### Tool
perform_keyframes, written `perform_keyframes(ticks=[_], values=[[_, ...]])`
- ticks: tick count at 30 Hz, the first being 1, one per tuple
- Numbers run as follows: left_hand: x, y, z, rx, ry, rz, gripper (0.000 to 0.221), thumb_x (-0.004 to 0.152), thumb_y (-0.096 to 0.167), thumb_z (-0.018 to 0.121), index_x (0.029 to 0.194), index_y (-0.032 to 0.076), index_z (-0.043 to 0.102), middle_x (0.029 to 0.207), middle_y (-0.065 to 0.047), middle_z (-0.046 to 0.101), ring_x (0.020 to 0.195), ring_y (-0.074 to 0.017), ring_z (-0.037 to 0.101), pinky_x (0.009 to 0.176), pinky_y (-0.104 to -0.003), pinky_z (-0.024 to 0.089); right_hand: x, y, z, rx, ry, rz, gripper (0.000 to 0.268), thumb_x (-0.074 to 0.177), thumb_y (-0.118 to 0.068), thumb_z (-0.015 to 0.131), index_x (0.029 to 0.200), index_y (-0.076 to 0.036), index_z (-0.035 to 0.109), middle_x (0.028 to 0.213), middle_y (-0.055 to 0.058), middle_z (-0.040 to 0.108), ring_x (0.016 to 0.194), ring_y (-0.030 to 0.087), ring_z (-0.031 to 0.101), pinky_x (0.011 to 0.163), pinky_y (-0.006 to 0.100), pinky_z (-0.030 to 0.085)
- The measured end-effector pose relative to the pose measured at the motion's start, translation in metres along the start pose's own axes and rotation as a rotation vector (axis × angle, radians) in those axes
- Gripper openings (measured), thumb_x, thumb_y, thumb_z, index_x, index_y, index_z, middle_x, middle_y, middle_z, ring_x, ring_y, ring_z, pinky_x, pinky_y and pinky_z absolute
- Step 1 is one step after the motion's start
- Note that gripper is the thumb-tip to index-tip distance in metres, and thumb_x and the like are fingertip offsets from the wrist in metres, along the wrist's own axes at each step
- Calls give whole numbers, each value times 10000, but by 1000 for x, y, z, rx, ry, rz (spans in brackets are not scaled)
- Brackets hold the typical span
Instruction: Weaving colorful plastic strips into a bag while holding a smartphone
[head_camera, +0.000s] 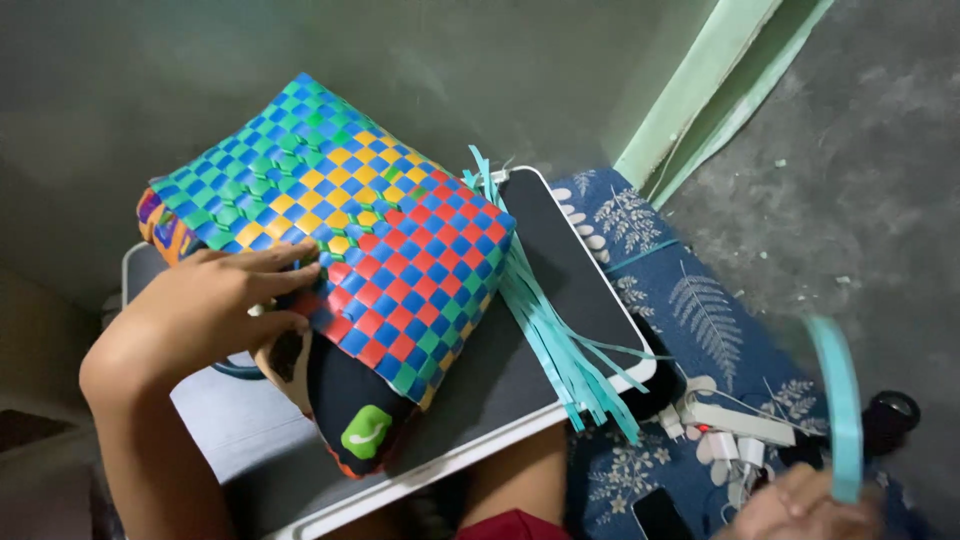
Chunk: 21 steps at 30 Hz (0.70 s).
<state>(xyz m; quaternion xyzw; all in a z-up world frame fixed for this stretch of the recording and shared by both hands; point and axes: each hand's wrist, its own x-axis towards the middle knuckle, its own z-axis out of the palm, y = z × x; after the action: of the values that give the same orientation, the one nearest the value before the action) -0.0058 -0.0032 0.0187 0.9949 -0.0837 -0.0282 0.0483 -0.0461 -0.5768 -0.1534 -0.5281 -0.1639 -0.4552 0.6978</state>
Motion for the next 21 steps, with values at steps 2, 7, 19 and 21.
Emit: perform_keyframes(ticks=[2,7,19,21], values=[[-3,-6,0,-29,107,79,461,804,442,580,1248,318,584,1407,93,473,1193,-180,542,839,-378,415,7,10,37,-4,21,9,177,1060,-300,490,896,-236,513,863,-95,454,638,6,389,602,146,343],[-24,-2,-14,-102,-15,-218,358,832,350,574,1183,299,624,1327,157,569,1176,-101,565,836,-340,501,-1,22,96,-71,-29,44,349,1015,-377,545,819,-108,439,849,-29,374,531,60,282,560,261,241],[-18,-13,-9,110,-238,-417,461,951,495,382,793,212,710,790,48,684,713,-191,598,601,-346,437,-16,40,120,3,-134,253,219,1025,-283,532,851,-156,578,847,-74,541,547,-3,381,470,167,307],[-12,-6,-20,-199,-330,-303,553,898,577,444,708,128,706,647,6,687,578,-134,559,587,-275,403,-16,39,131,-2,-11,420,285,1019,-27,453,744,-51,525,970,18,606,523,34,290,478,191,283]])
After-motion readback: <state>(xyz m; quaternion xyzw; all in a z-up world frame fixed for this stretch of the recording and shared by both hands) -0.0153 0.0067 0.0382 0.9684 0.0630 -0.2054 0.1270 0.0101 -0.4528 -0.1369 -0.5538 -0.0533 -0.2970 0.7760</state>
